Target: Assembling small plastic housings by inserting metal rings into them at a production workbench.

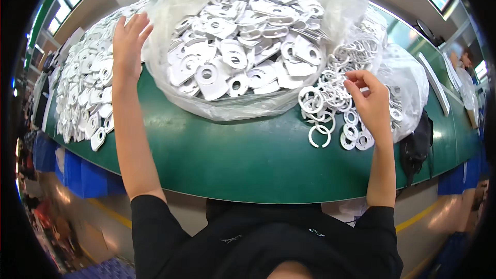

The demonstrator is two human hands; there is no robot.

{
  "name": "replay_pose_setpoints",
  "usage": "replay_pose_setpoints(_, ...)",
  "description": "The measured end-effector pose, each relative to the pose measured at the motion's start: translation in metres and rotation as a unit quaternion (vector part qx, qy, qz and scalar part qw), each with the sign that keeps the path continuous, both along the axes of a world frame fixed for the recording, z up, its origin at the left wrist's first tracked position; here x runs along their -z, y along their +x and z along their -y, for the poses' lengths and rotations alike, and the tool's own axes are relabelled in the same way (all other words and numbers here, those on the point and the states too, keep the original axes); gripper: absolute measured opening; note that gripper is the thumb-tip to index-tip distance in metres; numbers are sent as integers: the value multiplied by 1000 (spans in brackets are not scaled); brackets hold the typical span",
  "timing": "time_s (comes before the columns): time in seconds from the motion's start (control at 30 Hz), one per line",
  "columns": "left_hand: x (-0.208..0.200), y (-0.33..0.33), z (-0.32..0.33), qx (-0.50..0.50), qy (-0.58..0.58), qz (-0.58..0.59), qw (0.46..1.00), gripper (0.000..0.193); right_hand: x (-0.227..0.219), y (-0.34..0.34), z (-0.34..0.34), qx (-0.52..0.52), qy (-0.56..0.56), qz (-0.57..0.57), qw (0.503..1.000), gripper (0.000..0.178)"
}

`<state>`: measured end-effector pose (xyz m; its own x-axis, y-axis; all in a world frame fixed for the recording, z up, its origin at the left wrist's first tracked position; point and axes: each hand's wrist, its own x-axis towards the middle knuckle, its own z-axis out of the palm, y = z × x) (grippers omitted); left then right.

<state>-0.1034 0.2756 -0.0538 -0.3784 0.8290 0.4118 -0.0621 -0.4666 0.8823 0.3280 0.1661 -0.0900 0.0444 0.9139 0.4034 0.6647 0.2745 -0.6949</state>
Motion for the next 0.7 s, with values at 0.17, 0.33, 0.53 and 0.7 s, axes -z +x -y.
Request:
replay_pose_setpoints(0.17,45,15,19,62,-84,-388,916,53,0,43,0,-12,-58,143,988,16)
replay_pose_setpoints(0.33,76,9,25,-40,-152,-666,729,55,5,41,7,-22,-215,255,942,20)
replay_pose_setpoints(0.53,60,28,34,-65,-156,-582,795,45,19,30,4,-12,-233,340,911,23)
replay_pose_setpoints(0.7,37,59,51,30,-118,-330,936,26,6,34,6,-17,-219,320,922,18)
